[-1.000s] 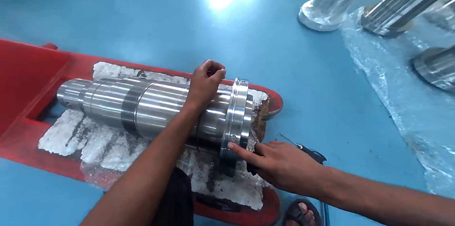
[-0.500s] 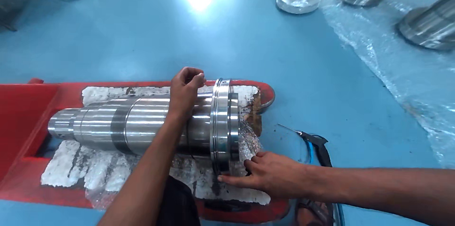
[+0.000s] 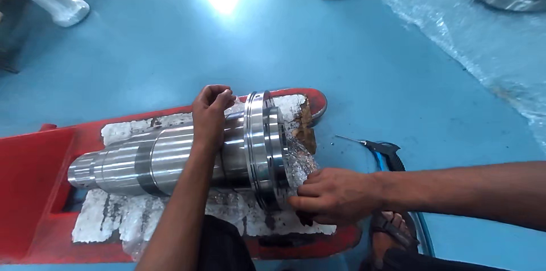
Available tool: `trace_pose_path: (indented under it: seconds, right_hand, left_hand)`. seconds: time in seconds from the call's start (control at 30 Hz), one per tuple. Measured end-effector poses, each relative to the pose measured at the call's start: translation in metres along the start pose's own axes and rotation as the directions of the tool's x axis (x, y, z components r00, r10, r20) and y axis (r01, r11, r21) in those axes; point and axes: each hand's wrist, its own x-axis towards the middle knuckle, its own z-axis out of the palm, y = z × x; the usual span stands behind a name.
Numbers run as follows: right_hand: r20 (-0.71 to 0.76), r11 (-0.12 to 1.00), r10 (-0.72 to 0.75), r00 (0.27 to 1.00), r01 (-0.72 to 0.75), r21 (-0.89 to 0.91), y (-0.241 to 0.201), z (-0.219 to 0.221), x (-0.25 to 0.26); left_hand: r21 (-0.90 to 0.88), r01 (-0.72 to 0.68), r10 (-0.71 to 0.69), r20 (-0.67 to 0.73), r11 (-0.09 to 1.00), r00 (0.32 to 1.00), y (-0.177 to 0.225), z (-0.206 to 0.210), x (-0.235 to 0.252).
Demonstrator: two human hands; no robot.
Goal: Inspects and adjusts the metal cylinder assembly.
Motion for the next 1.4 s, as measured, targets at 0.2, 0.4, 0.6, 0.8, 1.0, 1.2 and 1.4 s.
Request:
trace_pose_path:
  seconds: [0.2, 0.4, 0.6, 0.8, 1.0, 1.2, 1.4]
  right_hand:
    - [-0.387, 0.914, 0.404, 0.829, -0.360, 0.185, 0.006, -0.025, 0.013]
    - [-0.223, 0.476, 0.877, 0.426, -0.704, 0.527, 0.003, -0.062, 0.056]
    - [0.057, 0.307, 0.927, 0.371, -0.837, 0.453, -0.025, -0.028, 0.059]
    - [0.467, 0.150, 0.833, 0.298, -0.933, 0.328, -0.031, 0.001, 0.032]
    - [0.814, 0.271, 0.514, 0.271, -0.951, 0.146, -0.052, 0.024, 0.004]
    - [0.730, 0.239, 0.551, 0.403, -0.915, 0.325, -0.048, 0.015, 0.014]
    - [0.588, 0.134, 0.618, 0.521, -0.807, 0.575, -0.036, 0.011, 0.021]
  left_hand:
    - [0.004, 0.000, 0.000, -0.001, 1.000, 1.000, 0.001, 0.000, 0.001]
    - [0.016, 0.008, -0.008, 0.003, 1.000, 1.000, 0.002, 0.002, 0.002]
    - [0.020, 0.009, -0.008, -0.006, 1.000, 1.000, 0.004, 0.003, -0.001]
    - [0.025, 0.001, -0.002, 0.016, 1.000, 1.000, 0.007, 0.003, -0.003]
    - [0.015, -0.003, 0.003, 0.001, 1.000, 1.000, 0.007, 0.003, -0.004]
    - [0.048, -0.010, 0.010, 0.007, 0.999, 1.000, 0.010, 0.004, -0.007]
    - [0.047, -0.030, 0.030, 0.008, 0.998, 1.000, 0.008, 0.001, -0.008]
